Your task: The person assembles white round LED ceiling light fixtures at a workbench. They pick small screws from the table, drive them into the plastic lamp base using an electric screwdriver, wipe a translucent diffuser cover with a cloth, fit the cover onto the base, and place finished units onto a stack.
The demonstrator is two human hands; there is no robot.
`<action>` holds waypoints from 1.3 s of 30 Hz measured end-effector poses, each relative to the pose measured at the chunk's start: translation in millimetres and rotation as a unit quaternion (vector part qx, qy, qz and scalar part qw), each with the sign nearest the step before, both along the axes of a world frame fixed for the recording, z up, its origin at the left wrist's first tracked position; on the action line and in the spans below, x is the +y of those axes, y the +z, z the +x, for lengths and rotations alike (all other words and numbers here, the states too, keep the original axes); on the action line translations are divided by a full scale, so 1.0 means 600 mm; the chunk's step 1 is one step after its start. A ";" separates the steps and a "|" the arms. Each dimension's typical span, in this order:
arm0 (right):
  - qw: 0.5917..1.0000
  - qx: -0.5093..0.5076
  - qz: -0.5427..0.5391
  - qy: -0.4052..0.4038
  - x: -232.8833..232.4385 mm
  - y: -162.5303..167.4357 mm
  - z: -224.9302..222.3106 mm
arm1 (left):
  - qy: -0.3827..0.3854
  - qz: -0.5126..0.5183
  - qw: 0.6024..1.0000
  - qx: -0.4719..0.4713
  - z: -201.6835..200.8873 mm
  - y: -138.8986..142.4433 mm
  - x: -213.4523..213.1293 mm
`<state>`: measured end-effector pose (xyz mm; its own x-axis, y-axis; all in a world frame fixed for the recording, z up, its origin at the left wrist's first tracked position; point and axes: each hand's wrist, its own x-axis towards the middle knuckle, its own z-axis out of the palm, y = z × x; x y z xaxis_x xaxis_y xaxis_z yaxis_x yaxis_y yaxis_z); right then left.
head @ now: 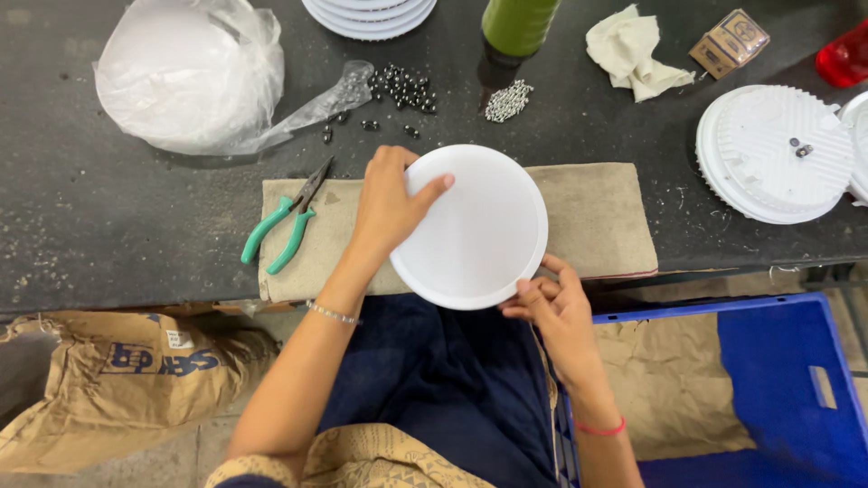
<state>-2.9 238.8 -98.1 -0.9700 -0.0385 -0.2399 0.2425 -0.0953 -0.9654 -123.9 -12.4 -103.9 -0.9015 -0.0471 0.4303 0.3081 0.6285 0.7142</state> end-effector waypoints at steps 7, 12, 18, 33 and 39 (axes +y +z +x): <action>0.999 0.037 0.027 0.006 -0.016 0.019 0.027 | -0.066 0.341 0.900 -0.265 0.100 0.092 -0.032; 0.995 0.066 0.079 0.014 -0.025 0.046 0.014 | -0.086 0.327 0.927 -0.161 0.150 0.156 -0.035; 0.980 0.181 0.037 0.069 -0.023 0.078 -0.048 | -0.080 0.275 0.957 -0.046 0.164 0.198 -0.018; 0.995 0.080 0.058 0.024 -0.050 0.060 -0.043 | -0.086 0.268 0.957 -0.063 0.181 0.174 -0.017; 0.929 0.340 0.123 0.078 -0.035 0.122 -0.038 | -0.158 0.077 0.982 0.073 0.187 0.181 -0.017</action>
<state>-26.0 217.8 -24.8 -0.8879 -0.2160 0.4062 -0.4392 0.1347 -0.8882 -11.9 -22.6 4.9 -0.8106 0.1504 0.5660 0.5768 0.3725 0.7271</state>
